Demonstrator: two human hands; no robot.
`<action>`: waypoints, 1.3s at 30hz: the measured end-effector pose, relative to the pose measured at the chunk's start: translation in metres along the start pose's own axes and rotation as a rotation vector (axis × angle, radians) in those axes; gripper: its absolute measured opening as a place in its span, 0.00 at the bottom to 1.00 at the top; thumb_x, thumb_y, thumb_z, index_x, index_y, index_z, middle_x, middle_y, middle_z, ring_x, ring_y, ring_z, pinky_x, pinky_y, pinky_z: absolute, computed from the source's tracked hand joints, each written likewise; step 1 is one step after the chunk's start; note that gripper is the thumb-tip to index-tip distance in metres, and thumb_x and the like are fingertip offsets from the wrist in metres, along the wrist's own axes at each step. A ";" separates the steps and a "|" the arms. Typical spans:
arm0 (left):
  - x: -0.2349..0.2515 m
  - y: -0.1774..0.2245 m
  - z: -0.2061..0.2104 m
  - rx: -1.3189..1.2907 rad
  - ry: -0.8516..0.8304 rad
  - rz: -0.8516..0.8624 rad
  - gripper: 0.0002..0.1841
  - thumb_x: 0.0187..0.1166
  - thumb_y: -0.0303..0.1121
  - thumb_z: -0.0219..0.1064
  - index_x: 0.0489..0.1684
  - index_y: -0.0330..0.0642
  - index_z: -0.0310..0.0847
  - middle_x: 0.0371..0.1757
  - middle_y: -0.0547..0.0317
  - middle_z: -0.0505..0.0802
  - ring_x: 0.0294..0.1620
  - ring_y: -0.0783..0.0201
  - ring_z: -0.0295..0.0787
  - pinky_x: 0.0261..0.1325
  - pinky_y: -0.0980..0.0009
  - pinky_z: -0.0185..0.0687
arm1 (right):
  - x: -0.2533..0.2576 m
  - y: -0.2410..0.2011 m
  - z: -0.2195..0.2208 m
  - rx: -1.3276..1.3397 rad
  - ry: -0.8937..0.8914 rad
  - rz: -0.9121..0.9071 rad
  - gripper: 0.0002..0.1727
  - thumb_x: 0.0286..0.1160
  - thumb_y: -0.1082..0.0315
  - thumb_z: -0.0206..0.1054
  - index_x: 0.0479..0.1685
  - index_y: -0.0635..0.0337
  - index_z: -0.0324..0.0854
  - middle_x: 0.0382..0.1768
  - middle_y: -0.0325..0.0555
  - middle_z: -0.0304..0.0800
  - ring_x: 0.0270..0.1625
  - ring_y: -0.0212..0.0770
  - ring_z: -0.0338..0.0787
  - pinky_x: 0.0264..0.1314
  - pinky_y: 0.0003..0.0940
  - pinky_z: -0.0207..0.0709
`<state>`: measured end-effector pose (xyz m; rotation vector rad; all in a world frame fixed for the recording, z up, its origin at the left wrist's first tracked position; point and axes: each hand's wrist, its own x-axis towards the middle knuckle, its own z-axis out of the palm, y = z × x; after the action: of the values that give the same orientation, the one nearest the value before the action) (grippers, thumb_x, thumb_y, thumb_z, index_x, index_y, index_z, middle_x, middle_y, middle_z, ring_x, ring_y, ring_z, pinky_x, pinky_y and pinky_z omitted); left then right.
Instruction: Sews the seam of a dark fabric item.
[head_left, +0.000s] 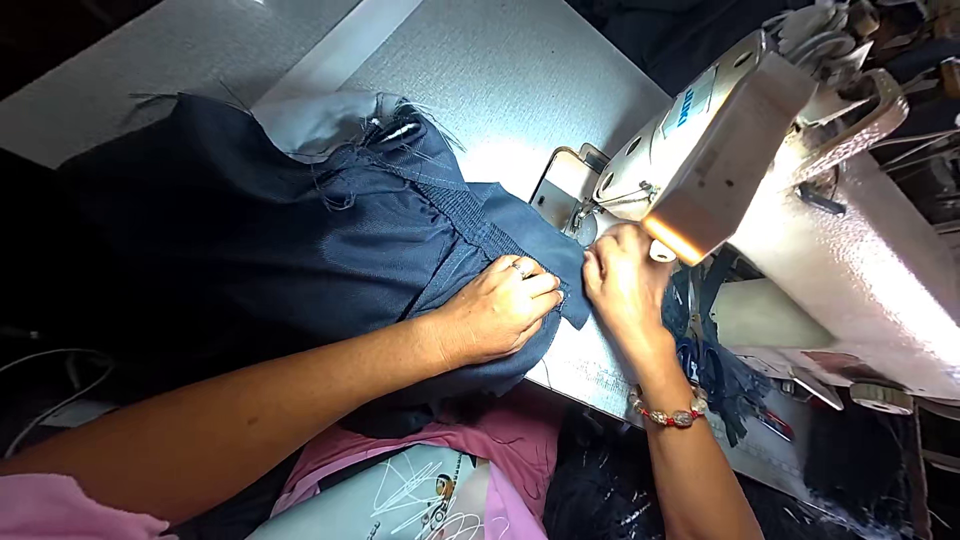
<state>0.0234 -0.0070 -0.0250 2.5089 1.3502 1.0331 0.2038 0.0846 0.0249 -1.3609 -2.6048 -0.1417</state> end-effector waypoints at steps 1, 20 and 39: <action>0.000 0.000 0.000 0.002 0.001 -0.001 0.18 0.82 0.32 0.54 0.52 0.42 0.93 0.55 0.53 0.95 0.61 0.51 0.88 0.65 0.55 0.78 | -0.001 0.004 -0.006 -0.062 -0.018 0.070 0.12 0.78 0.67 0.64 0.44 0.67 0.88 0.53 0.67 0.88 0.59 0.72 0.86 0.63 0.76 0.68; 0.000 0.001 0.000 0.000 0.004 -0.001 0.17 0.81 0.31 0.55 0.52 0.41 0.93 0.55 0.53 0.95 0.61 0.51 0.88 0.65 0.55 0.78 | -0.003 -0.015 0.006 0.559 0.067 0.255 0.11 0.81 0.74 0.65 0.56 0.63 0.88 0.47 0.53 0.91 0.44 0.46 0.89 0.50 0.46 0.82; 0.002 0.010 -0.005 0.103 -0.001 -0.065 0.18 0.81 0.35 0.55 0.47 0.48 0.95 0.74 0.51 0.88 0.88 0.40 0.66 0.88 0.33 0.42 | -0.016 0.006 -0.017 0.344 -0.074 0.097 0.19 0.83 0.60 0.65 0.65 0.63 0.83 0.53 0.61 0.88 0.52 0.60 0.89 0.53 0.58 0.79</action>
<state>0.0282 -0.0125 -0.0166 2.5177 1.5117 0.9726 0.2195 0.0724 0.0375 -1.3817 -2.4636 0.3613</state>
